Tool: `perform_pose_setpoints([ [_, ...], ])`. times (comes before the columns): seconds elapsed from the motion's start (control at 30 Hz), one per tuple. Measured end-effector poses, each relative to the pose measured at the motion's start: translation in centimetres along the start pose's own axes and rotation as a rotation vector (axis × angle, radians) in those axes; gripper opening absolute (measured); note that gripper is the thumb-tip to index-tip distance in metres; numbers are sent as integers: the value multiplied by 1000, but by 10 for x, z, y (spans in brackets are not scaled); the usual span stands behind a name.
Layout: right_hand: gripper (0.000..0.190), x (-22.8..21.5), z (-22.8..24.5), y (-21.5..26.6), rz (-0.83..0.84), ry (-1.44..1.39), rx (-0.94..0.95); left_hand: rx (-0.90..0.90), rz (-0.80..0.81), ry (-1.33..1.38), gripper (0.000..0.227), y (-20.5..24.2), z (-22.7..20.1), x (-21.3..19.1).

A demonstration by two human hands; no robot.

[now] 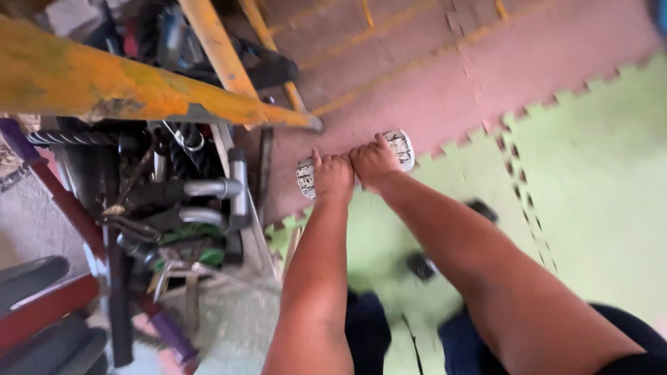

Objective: Cleaning and wiping down various dumbbells in a gym using a cloth and spray.

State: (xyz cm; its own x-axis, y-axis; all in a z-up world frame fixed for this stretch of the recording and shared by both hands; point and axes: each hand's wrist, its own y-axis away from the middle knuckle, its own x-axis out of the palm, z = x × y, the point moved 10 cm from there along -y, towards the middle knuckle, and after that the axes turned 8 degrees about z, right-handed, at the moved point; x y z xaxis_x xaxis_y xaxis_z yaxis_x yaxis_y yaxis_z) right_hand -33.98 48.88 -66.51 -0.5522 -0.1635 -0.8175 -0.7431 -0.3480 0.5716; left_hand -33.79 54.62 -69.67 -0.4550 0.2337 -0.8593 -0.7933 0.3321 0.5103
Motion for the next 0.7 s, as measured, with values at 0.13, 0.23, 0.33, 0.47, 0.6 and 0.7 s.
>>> perform_pose_setpoints([
  [0.13,41,0,-1,85,-46,-21,5,8,-2,101,25,66,-42,-21],
  [0.23,30,-37,-3,177,36,-106,12,98,130,166,21,141,-85,-68],
  [0.33,26,-56,-1,275,214,-140,27,236,26,148,19,214,-133,-128],
  [0.47,28,-128,-19,406,137,-234,120,401,145,64,19,298,-198,-213],
  [0.6,28,-190,-27,551,241,-381,261,617,141,-29,20,400,-270,-326],
  [0.7,37,-246,-24,667,304,-602,365,802,215,-189,21,481,-318,-374],
])
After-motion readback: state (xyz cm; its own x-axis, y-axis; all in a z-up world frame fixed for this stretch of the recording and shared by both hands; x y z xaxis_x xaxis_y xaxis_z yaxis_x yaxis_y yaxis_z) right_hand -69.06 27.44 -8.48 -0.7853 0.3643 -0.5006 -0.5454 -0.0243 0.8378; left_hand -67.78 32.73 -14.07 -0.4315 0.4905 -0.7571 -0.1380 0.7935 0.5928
